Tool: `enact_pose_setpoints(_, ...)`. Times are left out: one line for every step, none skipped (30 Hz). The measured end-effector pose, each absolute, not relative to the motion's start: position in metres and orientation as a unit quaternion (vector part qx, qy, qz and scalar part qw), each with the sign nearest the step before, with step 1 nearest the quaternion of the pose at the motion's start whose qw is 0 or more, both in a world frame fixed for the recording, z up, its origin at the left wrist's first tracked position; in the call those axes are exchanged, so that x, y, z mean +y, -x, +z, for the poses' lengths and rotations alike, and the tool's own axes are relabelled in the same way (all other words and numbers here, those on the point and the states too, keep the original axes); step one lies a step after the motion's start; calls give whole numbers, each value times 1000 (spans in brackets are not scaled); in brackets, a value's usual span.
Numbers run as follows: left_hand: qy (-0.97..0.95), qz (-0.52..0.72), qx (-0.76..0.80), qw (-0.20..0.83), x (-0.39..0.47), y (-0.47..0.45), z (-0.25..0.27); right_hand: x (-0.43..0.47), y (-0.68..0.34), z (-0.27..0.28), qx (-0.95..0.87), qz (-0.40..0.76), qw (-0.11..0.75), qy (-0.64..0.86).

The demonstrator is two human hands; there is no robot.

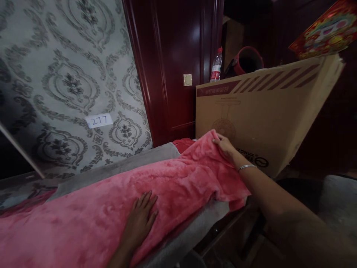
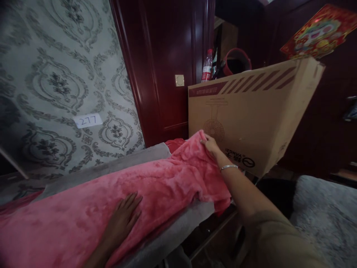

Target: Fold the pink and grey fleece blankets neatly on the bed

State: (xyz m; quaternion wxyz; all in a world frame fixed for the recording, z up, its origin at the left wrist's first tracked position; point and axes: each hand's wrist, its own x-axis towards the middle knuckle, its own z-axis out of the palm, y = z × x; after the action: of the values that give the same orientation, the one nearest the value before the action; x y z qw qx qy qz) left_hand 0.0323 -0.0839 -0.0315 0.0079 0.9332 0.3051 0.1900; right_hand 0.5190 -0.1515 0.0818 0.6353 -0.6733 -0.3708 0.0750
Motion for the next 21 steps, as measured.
enact_pose_setpoints(-933, 191, 305, 10, -84, -33, -31, -151, -520, 98, -382, 60, 649, 656)
enact_pose_setpoints(-933, 194, 303, 13, -84, -33, -31, -150, -522, 116, -400, 43, 666, 628)
enact_pose_setpoints(-933, 197, 301, 15, -85, -34, -30, -150, -523, 134, -428, 19, 681, 594)
enact_pose_setpoints(-933, 199, 300, 19, -85, -34, -29, -151, -524, 153, -460, -13, 687, 562)
enact_pose_setpoints(-932, 201, 300, 23, -86, -35, -29, -151, -523, 172, -495, -44, 684, 534)
enact_pose_setpoints(-932, 201, 302, 29, -86, -35, -28, -152, -522, 189, -529, -72, 668, 518)
enact_pose_setpoints(-930, 201, 304, 38, -86, -35, -28, -153, -519, 205, -558, -94, 645, 514)
enact_pose_setpoints(-928, 202, 308, 49, -86, -36, -27, -154, -514, 219, -582, -110, 615, 520)
enact_pose_setpoints(-926, 204, 312, 64, -86, -36, -26, -156, -505, 229, -599, -123, 582, 536)
enact_pose_setpoints(-922, 210, 315, 84, -86, -36, -25, -158, -493, 236, -610, -135, 548, 556)
enact_pose_setpoints(-915, 223, 318, 110, -86, -37, -23, -160, -477, 238, -618, -148, 513, 577)
enact_pose_setpoints(-904, 245, 321, 143, -87, -38, -20, -162, -456, 237, -624, -160, 480, 595)
enact_pose_setpoints(-886, 276, 324, 185, -88, -40, -16, -165, -432, 230, -632, -172, 447, 610)
enact_pose_setpoints(-859, 314, 327, 237, -91, -42, -11, -169, -404, 219, -645, -176, 413, 618)
enact_pose_setpoints(-822, 353, 328, 303, -96, -44, -4, -174, -373, 204, -662, -173, 385, 620)
enact_pose_setpoints(-774, 385, 327, 382, -101, -47, 3, -179, -341, 186, -683, -160, 356, 617)
enact_pose_setpoints(-718, 401, 318, 472, -107, -51, 11, -185, -309, 165, -702, -147, 334, 612)
enact_pose_setpoints(-656, 402, 301, 563, -114, -54, 19, -192, -278, 143, -726, -127, 309, 601)
enact_pose_setpoints(-594, 392, 280, 645, -121, -56, 26, -199, -252, 121, -750, -109, 288, 586)
enact_pose_setpoints(-538, 375, 260, 709, -127, -58, 32, -205, -229, 100, -767, -89, 278, 572)
enact_pose_setpoints(-492, 358, 249, 754, -132, -59, 36, -212, -212, 81, -778, -70, 278, 560)
